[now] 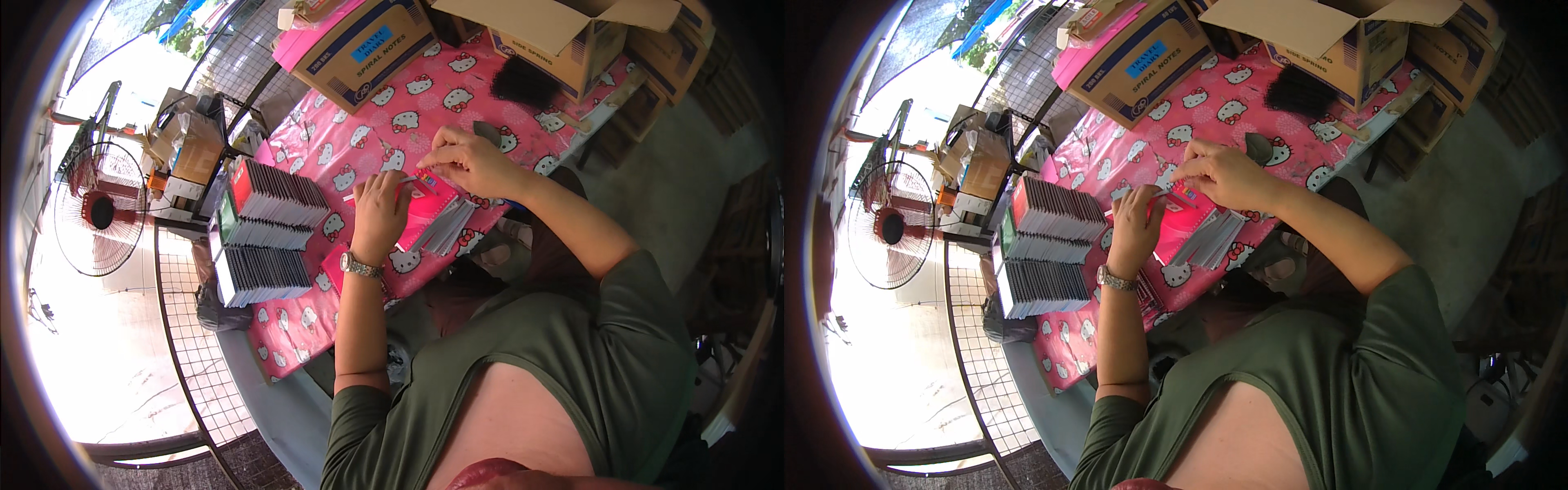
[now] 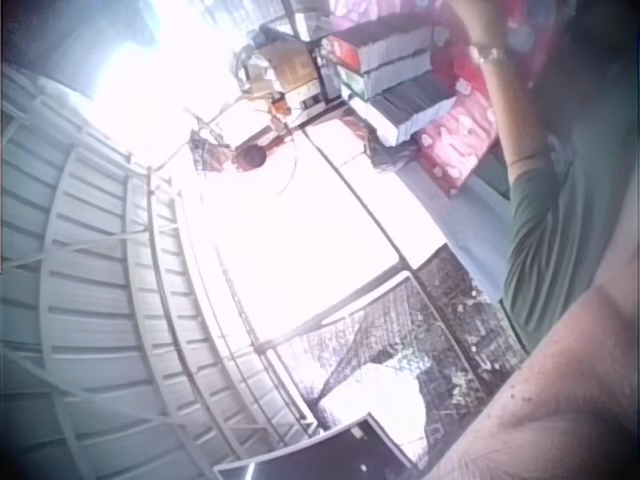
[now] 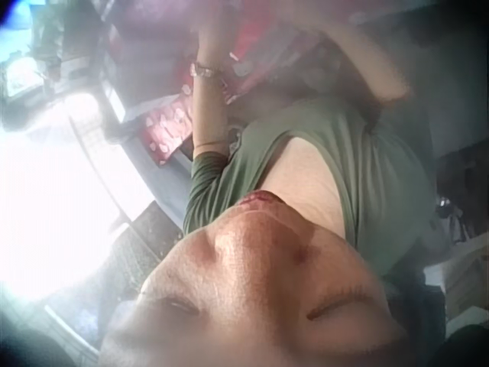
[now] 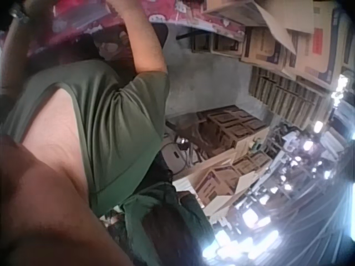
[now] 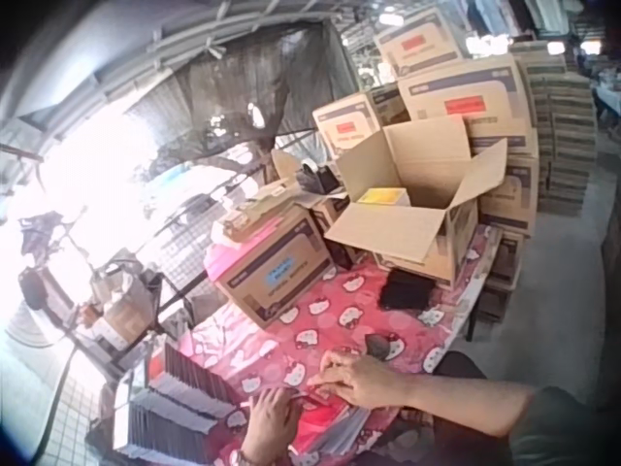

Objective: The person assembles spiral notebooks by manually threading a plastic coil through the pre-punched holes of notebook covers and paper stacks, using small pliers to cut and crimp the ends of the coil.

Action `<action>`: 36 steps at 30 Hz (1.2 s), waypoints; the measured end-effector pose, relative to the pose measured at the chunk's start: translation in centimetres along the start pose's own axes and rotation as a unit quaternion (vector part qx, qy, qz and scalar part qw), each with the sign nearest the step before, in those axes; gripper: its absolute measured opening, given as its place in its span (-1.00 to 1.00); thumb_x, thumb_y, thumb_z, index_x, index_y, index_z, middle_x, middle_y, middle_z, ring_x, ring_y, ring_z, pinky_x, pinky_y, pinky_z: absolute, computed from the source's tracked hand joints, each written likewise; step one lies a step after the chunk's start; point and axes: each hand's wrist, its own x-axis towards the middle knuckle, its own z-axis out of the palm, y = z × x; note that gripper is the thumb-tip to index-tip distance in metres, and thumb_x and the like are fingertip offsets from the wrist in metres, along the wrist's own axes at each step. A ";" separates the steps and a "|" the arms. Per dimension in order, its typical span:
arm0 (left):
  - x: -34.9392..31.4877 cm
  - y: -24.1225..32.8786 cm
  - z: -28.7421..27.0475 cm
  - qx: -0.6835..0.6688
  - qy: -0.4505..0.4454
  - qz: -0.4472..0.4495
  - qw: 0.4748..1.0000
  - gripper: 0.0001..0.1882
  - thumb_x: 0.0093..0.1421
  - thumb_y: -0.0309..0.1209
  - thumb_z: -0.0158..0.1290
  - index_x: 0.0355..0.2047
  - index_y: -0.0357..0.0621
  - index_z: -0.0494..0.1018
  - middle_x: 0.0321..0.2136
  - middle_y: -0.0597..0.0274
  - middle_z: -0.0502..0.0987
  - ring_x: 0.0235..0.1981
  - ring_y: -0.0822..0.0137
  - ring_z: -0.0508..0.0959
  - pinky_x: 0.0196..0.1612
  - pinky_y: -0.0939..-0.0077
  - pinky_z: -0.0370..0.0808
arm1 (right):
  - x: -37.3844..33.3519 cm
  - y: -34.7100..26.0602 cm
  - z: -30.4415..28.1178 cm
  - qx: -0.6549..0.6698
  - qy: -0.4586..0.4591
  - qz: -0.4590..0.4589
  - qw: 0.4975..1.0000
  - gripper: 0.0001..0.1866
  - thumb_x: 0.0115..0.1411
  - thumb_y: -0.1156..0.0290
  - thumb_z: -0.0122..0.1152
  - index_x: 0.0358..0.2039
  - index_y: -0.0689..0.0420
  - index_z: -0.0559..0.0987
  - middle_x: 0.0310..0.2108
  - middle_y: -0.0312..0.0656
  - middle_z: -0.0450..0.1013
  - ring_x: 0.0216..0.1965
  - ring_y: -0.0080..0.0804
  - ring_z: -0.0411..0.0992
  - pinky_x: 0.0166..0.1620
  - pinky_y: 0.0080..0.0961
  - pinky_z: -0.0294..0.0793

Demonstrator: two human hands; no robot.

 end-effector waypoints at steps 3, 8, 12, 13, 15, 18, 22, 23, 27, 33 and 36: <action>0.4 0.2 0.2 -0.028 0.004 0.023 0.999 -0.81 0.24 -0.39 0.08 -0.16 -0.18 0.48 -0.27 0.11 0.57 -0.16 0.08 0.51 -0.03 0.22 0.29 | 0.4 1.1 -0.5 0.037 -0.006 0.015 0.999 -0.76 0.17 0.55 0.24 -0.14 0.07 0.67 -0.30 -0.20 0.42 -0.30 -0.31 0.49 -0.21 -0.43 0.49; 0.5 0.6 0.8 -0.006 0.003 0.015 1.000 -0.79 0.24 -0.38 0.08 -0.15 -0.16 0.49 -0.30 0.11 0.56 -0.17 0.10 0.52 -0.04 0.24 0.29 | -0.2 0.5 -1.4 -0.008 -0.009 0.014 1.000 -0.69 0.15 0.66 0.18 -0.11 0.07 0.66 -0.33 -0.18 0.39 -0.30 -0.34 0.47 -0.19 -0.46 0.48; 0.5 0.9 0.6 -0.004 0.002 0.017 1.000 -0.79 0.25 -0.40 0.06 -0.13 -0.15 0.49 -0.28 0.10 0.56 -0.16 0.08 0.51 -0.02 0.23 0.29 | -0.7 0.9 -1.2 -0.001 -0.028 0.001 1.000 -0.66 0.16 0.66 0.19 -0.07 0.04 0.65 -0.35 -0.22 0.36 -0.36 -0.38 0.39 -0.23 -0.47 0.43; 0.5 1.1 0.6 -0.007 0.005 0.021 1.000 -0.80 0.25 -0.41 0.06 -0.13 -0.15 0.49 -0.27 0.10 0.56 -0.16 0.08 0.51 -0.01 0.23 0.29 | -0.9 0.9 -1.1 0.010 -0.025 -0.008 1.000 -0.66 0.16 0.66 0.19 -0.08 0.04 0.65 -0.35 -0.21 0.36 -0.36 -0.38 0.39 -0.24 -0.48 0.43; 0.5 1.4 0.4 -0.012 0.011 0.027 1.000 -0.81 0.25 -0.42 0.04 -0.14 -0.15 0.49 -0.27 0.09 0.56 -0.15 0.07 0.51 0.01 0.22 0.29 | -1.0 0.9 -1.0 0.032 -0.019 -0.028 0.999 -0.67 0.17 0.66 0.19 -0.08 0.04 0.66 -0.35 -0.21 0.37 -0.37 -0.39 0.40 -0.25 -0.48 0.44; 0.5 1.5 0.3 0.000 -0.009 0.044 0.999 -0.78 0.23 -0.43 0.05 -0.11 -0.14 0.47 -0.26 0.11 0.56 -0.15 0.07 0.51 0.04 0.20 0.28 | -1.6 1.4 -1.4 0.026 -0.091 0.028 0.995 -0.65 0.19 0.62 0.19 -0.01 0.05 0.62 -0.32 -0.19 0.36 -0.35 -0.38 0.40 -0.24 -0.46 0.44; 0.2 1.8 0.7 0.017 0.021 0.042 0.999 -0.72 0.21 -0.42 0.07 -0.06 -0.12 0.42 -0.26 0.15 0.57 -0.15 0.07 0.51 0.06 0.14 0.28 | -1.2 -2.4 -1.5 0.024 -0.097 0.156 0.983 -0.62 0.23 0.54 0.18 0.08 0.08 0.48 -0.34 -0.14 0.39 -0.31 -0.22 0.46 -0.20 -0.31 0.48; 0.2 1.9 0.7 0.028 0.028 0.052 0.998 -0.70 0.20 -0.40 0.08 -0.05 -0.10 0.41 -0.27 0.17 0.56 -0.16 0.08 0.52 0.08 0.10 0.27 | -1.6 -2.2 -1.0 -0.051 -0.061 0.089 0.993 -0.61 0.23 0.52 0.18 0.08 0.09 0.44 -0.33 -0.13 0.41 -0.28 -0.18 0.48 -0.21 -0.27 0.49; 0.1 1.9 0.5 0.022 0.007 0.063 0.998 -0.71 0.19 -0.37 0.11 -0.08 -0.09 0.40 -0.28 0.19 0.56 -0.15 0.09 0.52 0.13 0.02 0.25 | -0.9 -4.5 -0.8 -0.153 -0.094 0.103 0.978 -0.61 0.21 0.44 0.21 0.02 0.12 0.33 -0.21 -0.02 0.44 -0.25 0.05 0.52 -0.23 -0.11 0.52; -1.1 0.2 0.0 -0.011 -0.005 0.041 0.999 -0.80 0.23 -0.38 0.10 -0.15 -0.09 0.42 -0.27 0.19 0.58 -0.15 0.10 0.54 0.22 0.00 0.20 | 2.3 -2.1 -1.3 0.082 -0.173 0.188 0.963 -0.72 0.26 0.46 0.05 -0.02 0.11 0.34 -0.42 -0.04 0.54 -0.30 0.00 0.56 -0.22 -0.16 0.55; -0.3 0.7 -0.2 -0.006 -0.034 0.056 0.998 -0.79 0.26 -0.39 0.07 -0.10 -0.11 0.42 -0.24 0.15 0.58 -0.08 0.10 0.53 0.26 -0.01 0.16 | 1.2 13.7 -1.3 -0.197 -0.104 0.168 0.960 -0.61 0.10 0.43 0.21 -0.02 0.04 0.42 -0.03 -0.02 0.51 -0.01 -0.14 0.48 0.05 -0.29 0.47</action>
